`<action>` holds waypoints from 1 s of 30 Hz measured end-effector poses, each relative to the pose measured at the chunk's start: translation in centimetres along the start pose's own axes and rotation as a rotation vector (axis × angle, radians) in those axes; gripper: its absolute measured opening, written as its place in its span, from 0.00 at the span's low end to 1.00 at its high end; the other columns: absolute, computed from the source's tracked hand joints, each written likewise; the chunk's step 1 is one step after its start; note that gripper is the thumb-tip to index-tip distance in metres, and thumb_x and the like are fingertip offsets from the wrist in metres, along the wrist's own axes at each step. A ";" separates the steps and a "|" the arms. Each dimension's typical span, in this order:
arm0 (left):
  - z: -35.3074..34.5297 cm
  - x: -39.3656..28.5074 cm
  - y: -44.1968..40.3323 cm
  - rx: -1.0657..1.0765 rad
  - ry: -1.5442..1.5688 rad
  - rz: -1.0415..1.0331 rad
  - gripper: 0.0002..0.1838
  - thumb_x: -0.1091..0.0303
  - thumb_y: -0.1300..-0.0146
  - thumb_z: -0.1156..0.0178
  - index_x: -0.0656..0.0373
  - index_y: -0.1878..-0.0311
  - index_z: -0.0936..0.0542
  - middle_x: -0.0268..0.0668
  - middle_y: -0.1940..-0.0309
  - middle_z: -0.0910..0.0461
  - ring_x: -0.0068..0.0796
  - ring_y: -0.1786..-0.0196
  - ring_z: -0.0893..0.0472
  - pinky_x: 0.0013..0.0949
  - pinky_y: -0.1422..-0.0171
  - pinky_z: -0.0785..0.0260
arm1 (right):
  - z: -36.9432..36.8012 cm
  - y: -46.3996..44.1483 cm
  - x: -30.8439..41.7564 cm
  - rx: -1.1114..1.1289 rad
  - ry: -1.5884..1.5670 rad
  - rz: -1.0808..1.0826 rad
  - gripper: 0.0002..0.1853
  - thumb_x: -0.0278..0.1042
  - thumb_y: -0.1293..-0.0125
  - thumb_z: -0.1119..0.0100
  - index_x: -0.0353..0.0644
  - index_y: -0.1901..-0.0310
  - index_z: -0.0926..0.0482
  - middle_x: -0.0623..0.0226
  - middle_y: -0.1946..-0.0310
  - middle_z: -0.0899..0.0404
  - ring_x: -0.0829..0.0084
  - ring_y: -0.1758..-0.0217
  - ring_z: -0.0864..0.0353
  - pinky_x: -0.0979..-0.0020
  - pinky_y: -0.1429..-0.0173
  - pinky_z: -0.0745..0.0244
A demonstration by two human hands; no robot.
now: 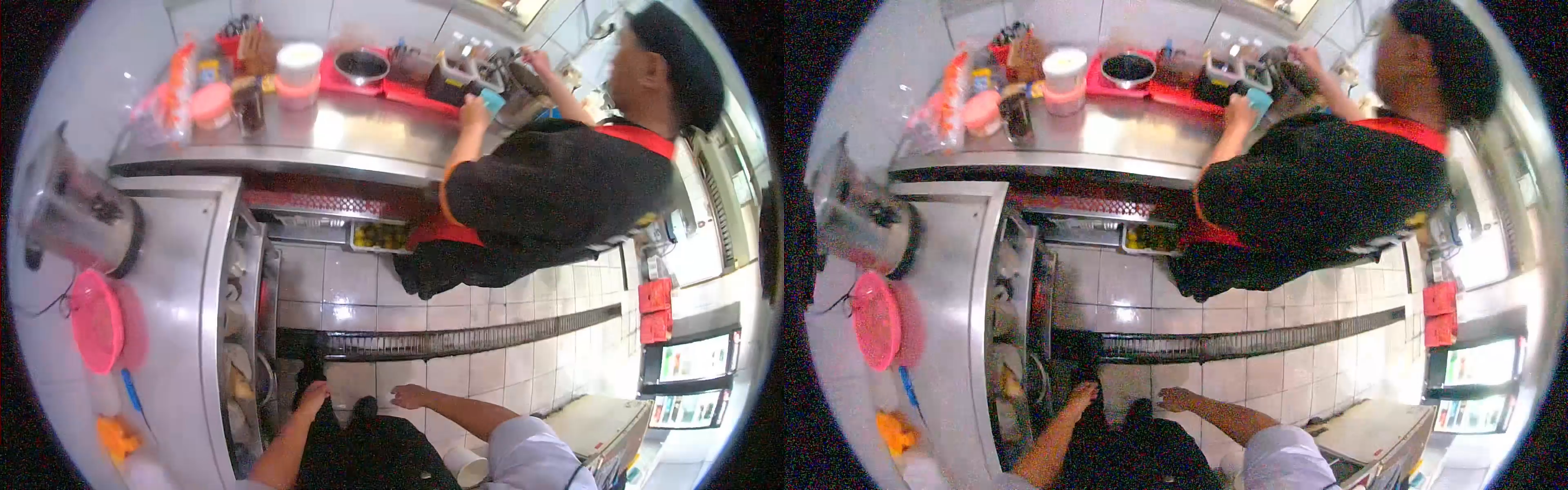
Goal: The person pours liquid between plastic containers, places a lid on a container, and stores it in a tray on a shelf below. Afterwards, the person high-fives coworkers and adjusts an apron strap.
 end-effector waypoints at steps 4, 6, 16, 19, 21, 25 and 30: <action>-4.0 -12.3 12.1 0.283 -0.028 -0.451 0.15 0.56 0.24 0.39 0.59 0.49 0.16 0.33 0.55 0.14 0.28 0.51 0.17 0.37 0.42 0.27 | 9.7 18.2 14.1 -0.128 0.438 0.113 0.32 0.52 0.26 0.42 0.41 0.28 0.30 0.52 0.35 0.22 0.45 0.37 0.19 0.52 0.32 0.24; -6.2 -18.8 21.9 0.357 -0.074 -0.593 0.16 0.53 0.26 0.35 0.56 0.48 0.16 0.31 0.53 0.14 0.27 0.51 0.17 0.38 0.40 0.27 | 12.4 27.5 19.0 -0.273 0.648 0.158 0.31 0.49 0.29 0.38 0.43 0.29 0.29 0.53 0.32 0.26 0.48 0.35 0.20 0.51 0.33 0.24; -5.7 -34.8 71.7 2.319 -0.006 -1.284 0.15 0.52 0.26 0.37 0.55 0.60 0.17 0.44 0.54 0.22 0.52 0.48 0.23 0.54 0.43 0.33 | 4.5 58.6 29.1 -0.379 -0.124 0.026 0.23 0.44 0.25 0.38 0.42 0.34 0.24 0.56 0.44 0.16 0.58 0.39 0.17 0.57 0.35 0.23; -3.6 -33.9 74.8 2.344 -0.159 -1.412 0.18 0.50 0.24 0.42 0.55 0.64 0.24 0.46 0.59 0.27 0.56 0.52 0.26 0.56 0.48 0.38 | -8.5 52.7 18.9 -0.328 -0.915 -0.199 0.20 0.37 0.26 0.45 0.40 0.36 0.21 0.54 0.47 0.16 0.61 0.39 0.18 0.61 0.35 0.23; -3.1 -34.1 74.3 2.293 -0.058 -1.472 0.21 0.50 0.24 0.45 0.58 0.67 0.26 0.48 0.61 0.27 0.55 0.54 0.26 0.53 0.52 0.40 | -13.6 47.8 12.4 -0.317 -1.262 -0.285 0.21 0.44 0.23 0.41 0.42 0.36 0.21 0.57 0.51 0.14 0.65 0.39 0.16 0.62 0.38 0.21; -2.4 -34.2 72.7 2.326 -0.194 -1.388 0.19 0.52 0.24 0.45 0.59 0.64 0.29 0.52 0.57 0.30 0.61 0.51 0.29 0.63 0.46 0.41 | -3.6 48.1 23.8 -0.773 -0.423 -0.115 0.16 0.39 0.23 0.39 0.43 0.40 0.17 0.63 0.55 0.13 0.71 0.44 0.16 0.68 0.47 0.18; -2.0 -35.6 71.0 2.224 -0.248 -1.418 0.18 0.53 0.24 0.47 0.61 0.57 0.29 0.60 0.49 0.31 0.68 0.39 0.33 0.74 0.36 0.44 | 0.7 50.4 29.7 -0.676 -0.578 -0.173 0.12 0.34 0.23 0.37 0.40 0.44 0.15 0.65 0.52 0.16 0.74 0.46 0.18 0.69 0.43 0.23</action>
Point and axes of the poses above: each hand's wrist, its own y-axis away from the middle knuckle, its own z-axis out of the back of the hand, x = y × z, the point moved 8 cm from there along -y, towards the middle knuckle
